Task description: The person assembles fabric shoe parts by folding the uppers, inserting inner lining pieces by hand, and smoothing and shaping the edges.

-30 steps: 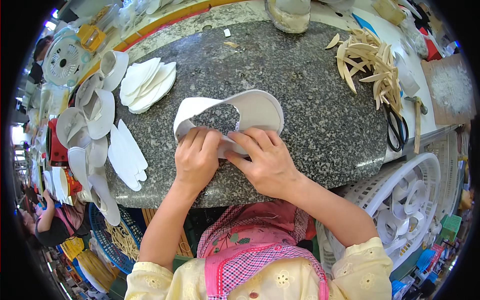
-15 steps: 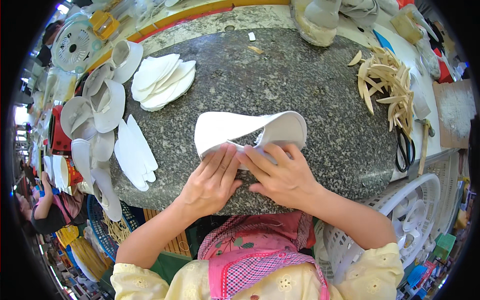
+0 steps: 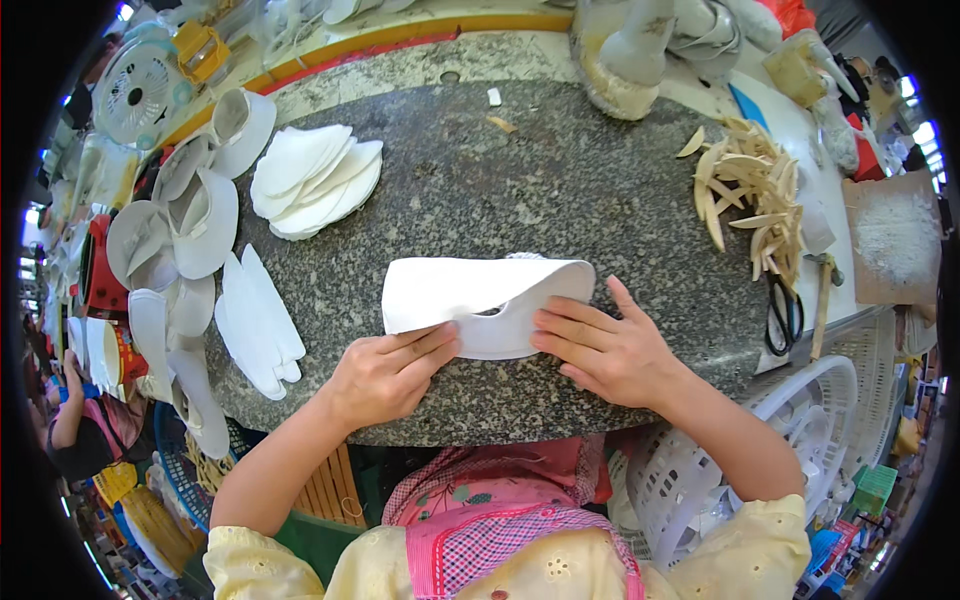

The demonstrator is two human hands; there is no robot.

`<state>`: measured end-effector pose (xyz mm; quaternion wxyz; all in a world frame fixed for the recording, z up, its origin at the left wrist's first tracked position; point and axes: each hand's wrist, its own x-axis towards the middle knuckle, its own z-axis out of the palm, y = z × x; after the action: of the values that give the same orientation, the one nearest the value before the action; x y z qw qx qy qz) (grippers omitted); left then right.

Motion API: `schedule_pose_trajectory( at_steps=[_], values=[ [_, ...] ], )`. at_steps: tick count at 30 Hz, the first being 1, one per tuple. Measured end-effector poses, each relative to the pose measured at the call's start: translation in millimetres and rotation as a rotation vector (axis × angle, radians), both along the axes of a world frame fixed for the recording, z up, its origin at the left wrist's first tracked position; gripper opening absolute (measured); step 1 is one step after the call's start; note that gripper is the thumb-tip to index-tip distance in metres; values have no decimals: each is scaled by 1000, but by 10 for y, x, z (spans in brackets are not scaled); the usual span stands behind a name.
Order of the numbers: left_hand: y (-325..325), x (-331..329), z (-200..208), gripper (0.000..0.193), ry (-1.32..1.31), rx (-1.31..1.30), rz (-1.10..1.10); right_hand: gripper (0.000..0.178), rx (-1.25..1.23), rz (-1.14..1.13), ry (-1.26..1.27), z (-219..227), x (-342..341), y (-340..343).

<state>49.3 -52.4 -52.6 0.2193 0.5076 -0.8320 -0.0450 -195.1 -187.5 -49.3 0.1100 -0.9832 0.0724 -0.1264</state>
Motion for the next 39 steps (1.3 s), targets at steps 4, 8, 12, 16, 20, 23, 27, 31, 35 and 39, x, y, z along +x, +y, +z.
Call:
schedule_pose_trajectory(
  at_steps=[4,8,12,16,20,23,27,31,35,39],
  values=[
    [-79,-181,206,42,-18,-15,67,32,151,-97,-309,-26,-85,-107],
    [-269,-592,271,38,-208,-255,158,50,186,-358,-399,-76,-54,-284],
    [-448,-601,264,23,-162,-299,133,64,352,-371,-420,67,72,-217],
    [-290,-571,757,9,775,129,395,43,809,-70,-558,51,-24,-191],
    [-200,-480,650,17,1524,559,246,27,1547,-292,-668,421,30,206],
    [-97,-488,649,29,1475,636,161,30,1623,-235,-674,513,36,290],
    [-63,-660,522,33,1835,556,121,34,1708,-157,-739,593,-3,420],
    [-4,-747,415,34,2034,539,80,32,1689,-240,-772,693,36,616],
    [90,-812,309,39,2069,595,4,29,1613,-336,-765,731,-6,733],
    [59,-424,268,39,1046,212,338,19,-358,-647,-557,868,-754,676]
  ],
)
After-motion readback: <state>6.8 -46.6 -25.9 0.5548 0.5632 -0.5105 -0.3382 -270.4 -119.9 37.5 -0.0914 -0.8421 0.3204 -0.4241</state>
